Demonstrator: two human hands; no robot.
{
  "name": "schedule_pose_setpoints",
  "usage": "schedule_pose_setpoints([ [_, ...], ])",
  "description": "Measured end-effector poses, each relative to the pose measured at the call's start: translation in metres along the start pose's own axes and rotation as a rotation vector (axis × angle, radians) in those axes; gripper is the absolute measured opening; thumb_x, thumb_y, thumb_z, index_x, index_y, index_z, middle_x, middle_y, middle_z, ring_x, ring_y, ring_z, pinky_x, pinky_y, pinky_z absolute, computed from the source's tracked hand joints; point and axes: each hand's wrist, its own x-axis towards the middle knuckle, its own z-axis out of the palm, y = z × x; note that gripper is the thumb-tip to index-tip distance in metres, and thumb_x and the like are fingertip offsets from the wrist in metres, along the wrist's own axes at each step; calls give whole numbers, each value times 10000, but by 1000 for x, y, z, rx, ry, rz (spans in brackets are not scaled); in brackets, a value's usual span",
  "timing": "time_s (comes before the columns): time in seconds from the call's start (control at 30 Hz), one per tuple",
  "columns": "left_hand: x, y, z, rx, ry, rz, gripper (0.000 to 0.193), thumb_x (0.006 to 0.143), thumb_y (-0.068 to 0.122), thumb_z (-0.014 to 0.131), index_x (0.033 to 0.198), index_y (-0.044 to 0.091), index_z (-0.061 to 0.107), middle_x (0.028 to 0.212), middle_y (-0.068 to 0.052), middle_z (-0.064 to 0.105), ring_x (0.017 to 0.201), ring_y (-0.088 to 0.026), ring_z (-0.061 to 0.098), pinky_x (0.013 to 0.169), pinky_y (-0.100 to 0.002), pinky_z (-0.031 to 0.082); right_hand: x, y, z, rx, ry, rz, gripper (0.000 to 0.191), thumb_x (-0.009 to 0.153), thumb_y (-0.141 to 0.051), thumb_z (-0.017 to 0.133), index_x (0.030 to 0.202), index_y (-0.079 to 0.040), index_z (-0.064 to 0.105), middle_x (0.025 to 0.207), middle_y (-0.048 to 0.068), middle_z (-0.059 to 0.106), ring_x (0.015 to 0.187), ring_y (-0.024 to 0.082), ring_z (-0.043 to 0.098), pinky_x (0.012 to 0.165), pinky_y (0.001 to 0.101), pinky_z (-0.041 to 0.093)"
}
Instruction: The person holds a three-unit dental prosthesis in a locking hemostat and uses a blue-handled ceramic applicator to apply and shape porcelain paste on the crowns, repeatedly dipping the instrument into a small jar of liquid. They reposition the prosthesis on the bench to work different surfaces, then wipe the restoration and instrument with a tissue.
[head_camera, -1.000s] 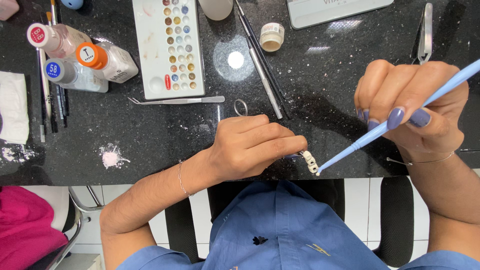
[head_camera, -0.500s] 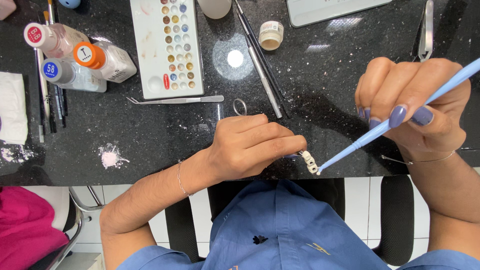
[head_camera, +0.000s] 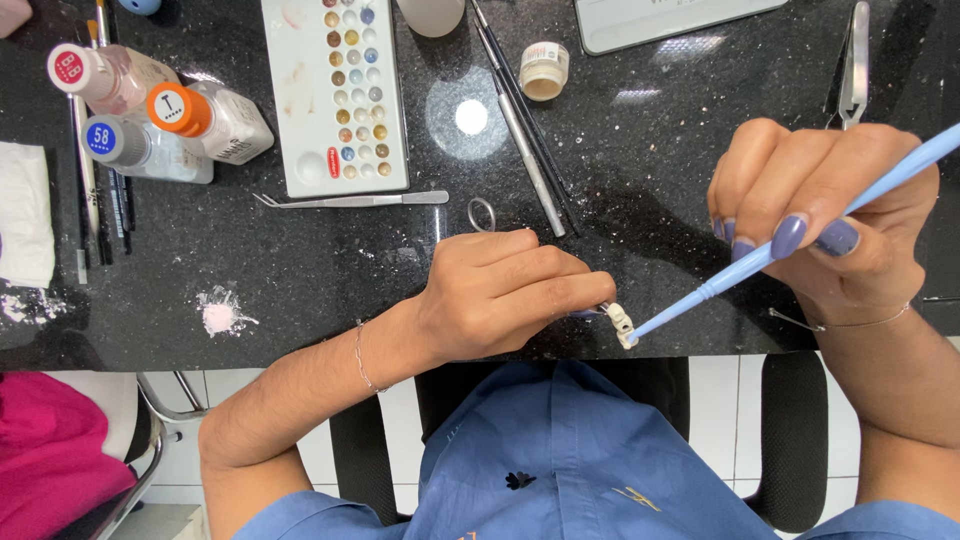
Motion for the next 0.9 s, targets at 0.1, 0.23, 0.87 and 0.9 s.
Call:
schedule_pose_setpoints([
  [0.1,0,0,-1,2,-1,4,223,920,47,763,1136,100,740,982,-3,713,730,-137,614,593,-295,485,0,0,0,-2,1,-4,159,1001,-255,621,918,-120,613,777,93,665,741,193,556,604,302,518],
  [0.23,0,0,-1,1,-2,5,222,923,53,765,1139,99,739,985,-3,712,735,-138,617,596,-296,487,2,1,-3,8,-22,-25,156,1017,-258,615,939,-122,614,802,90,674,729,169,572,597,286,540],
  [0.87,0,-1,-1,-10,-6,6,199,942,68,760,1139,93,738,978,-5,716,720,-133,610,586,-292,477,3,-1,-2,-11,-18,-26,155,1010,-263,609,933,-128,607,791,78,665,712,154,574,633,310,523],
  [0.9,0,0,-1,-10,-4,6,200,943,67,760,1139,93,738,978,-5,716,720,-133,610,586,-292,478,2,-1,-2,-16,-22,-22,156,1013,-262,609,934,-127,610,794,80,666,713,154,576,633,310,524],
])
